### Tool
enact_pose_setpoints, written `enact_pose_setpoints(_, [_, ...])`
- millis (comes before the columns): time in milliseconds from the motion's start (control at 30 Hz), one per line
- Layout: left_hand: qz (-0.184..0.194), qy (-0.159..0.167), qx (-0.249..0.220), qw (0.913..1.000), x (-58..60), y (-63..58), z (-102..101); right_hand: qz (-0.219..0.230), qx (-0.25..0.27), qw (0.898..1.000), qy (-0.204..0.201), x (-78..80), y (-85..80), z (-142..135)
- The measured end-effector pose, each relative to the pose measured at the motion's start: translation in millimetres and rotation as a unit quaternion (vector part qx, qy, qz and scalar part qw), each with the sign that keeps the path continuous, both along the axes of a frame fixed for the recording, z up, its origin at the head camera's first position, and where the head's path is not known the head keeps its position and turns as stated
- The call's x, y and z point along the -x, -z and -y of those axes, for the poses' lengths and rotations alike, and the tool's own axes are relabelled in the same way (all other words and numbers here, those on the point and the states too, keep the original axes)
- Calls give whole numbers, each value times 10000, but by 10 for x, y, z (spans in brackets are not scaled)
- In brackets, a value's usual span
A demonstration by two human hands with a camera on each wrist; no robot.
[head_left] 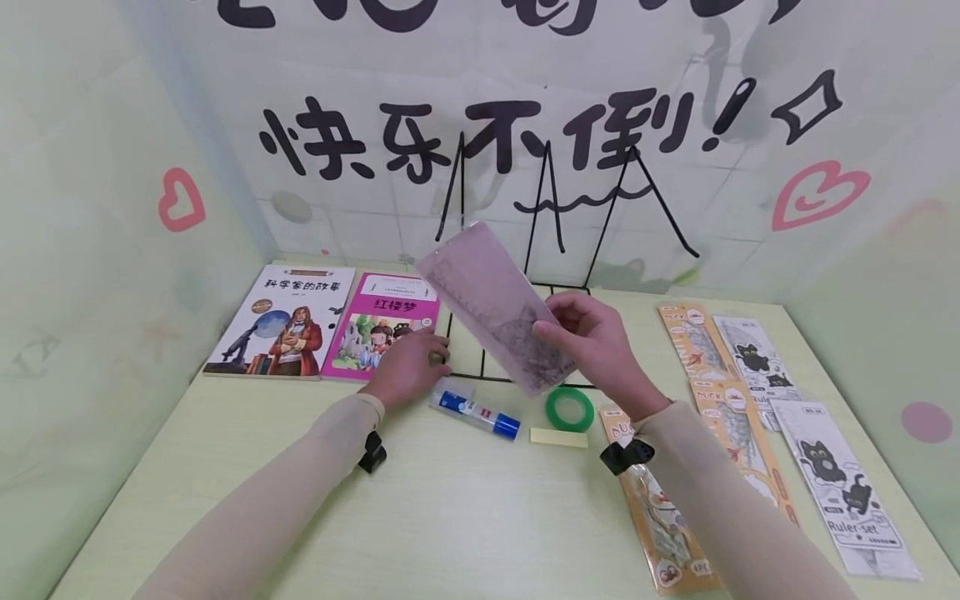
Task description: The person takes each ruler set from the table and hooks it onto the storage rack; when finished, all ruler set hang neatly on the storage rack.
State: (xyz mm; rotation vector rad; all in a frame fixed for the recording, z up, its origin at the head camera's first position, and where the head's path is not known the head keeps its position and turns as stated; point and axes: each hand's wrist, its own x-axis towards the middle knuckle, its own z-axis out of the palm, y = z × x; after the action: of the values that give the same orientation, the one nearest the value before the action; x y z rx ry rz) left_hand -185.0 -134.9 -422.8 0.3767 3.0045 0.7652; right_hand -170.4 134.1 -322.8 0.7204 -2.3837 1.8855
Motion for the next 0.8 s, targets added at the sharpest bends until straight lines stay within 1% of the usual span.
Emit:
enact_pose_setpoints(133, [19,10,57,10000,12,-3,0,20,28,10000,79,78,6,24])
enact_pose_setpoints(233, [42,12,64,10000,15,-10,0,123,34,9997,208,181,15,43])
enact_pose_setpoints(400, [70,-17,34,10000,9,-13,-8,266,-49,9987,442,432,24,80])
enact_pose_setpoints(500, [135,-54,11,9999,4,-27,-13,252,-106,9979,589,592,-9,126])
enact_pose_setpoints(567, [200,-85,-20,9998,-1,-37,-15,292,-92,9966,765,690,-35,166])
enact_pose_setpoints(700, [287,-111,-137,9994,-10,-49,-13,357,24,9928,1146,877,-65,259])
enact_pose_setpoints(800, [295,-118,-167,9994,-12,-44,-10,504,214,9906,1256,991,-55,329])
